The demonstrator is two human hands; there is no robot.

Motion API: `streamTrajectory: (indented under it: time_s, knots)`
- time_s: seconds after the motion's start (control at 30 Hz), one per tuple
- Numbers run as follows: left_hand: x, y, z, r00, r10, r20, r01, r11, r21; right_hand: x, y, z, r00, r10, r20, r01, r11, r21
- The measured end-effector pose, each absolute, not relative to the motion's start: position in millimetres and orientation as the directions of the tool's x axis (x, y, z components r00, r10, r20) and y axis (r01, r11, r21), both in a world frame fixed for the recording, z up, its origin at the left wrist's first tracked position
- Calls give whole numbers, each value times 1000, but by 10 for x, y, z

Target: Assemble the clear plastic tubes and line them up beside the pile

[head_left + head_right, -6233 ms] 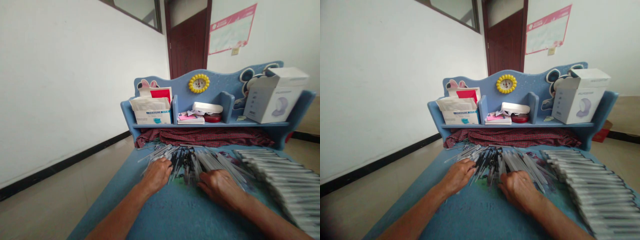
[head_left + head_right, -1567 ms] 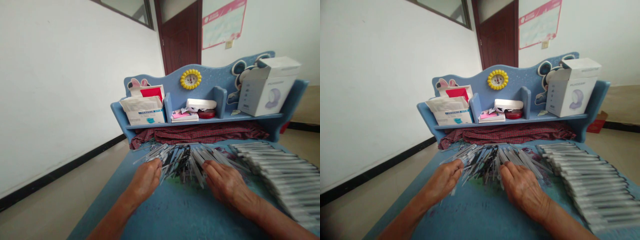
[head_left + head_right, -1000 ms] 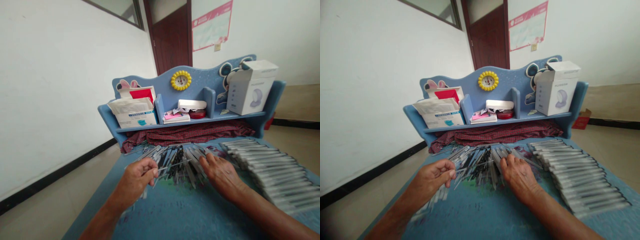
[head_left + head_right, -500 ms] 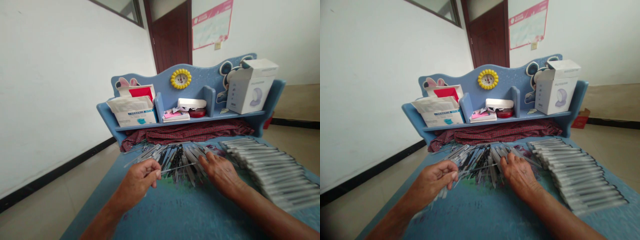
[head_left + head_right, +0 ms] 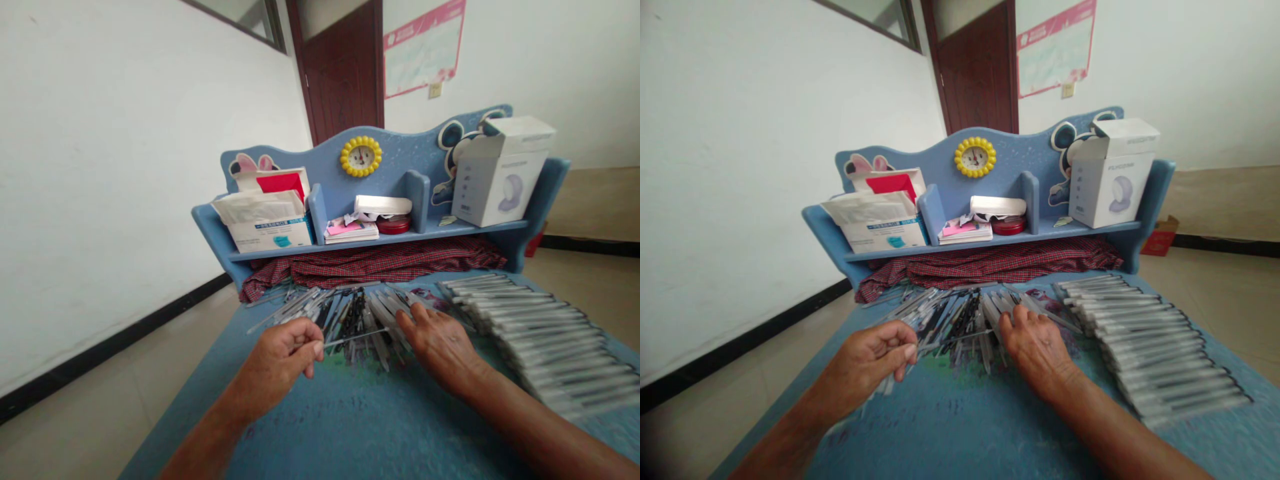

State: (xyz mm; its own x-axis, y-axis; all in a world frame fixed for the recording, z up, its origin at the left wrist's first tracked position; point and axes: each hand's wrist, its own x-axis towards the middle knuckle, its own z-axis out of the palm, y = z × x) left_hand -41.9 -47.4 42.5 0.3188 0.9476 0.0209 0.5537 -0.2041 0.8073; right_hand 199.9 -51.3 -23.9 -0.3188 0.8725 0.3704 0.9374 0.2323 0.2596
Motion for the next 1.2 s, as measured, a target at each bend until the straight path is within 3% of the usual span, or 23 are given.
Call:
streamTrajectory:
  time_s: [0.53, 0.87, 1.2]
  knots:
    - [-395, -497, 439, 330, 944, 26, 522, -206, 828, 1927, -581, -246, -363, 858, 364, 920, 270, 283]
    - [-427, -480, 439, 305, 946, 112, 432, -242, 869, 1931, -598, -203, -359, 884, 299, 930, 311, 199]
    - [-426, -477, 363, 323, 935, 147, 491, -298, 819, 1933, -605, -235, -361, 839, 408, 931, 298, 209]
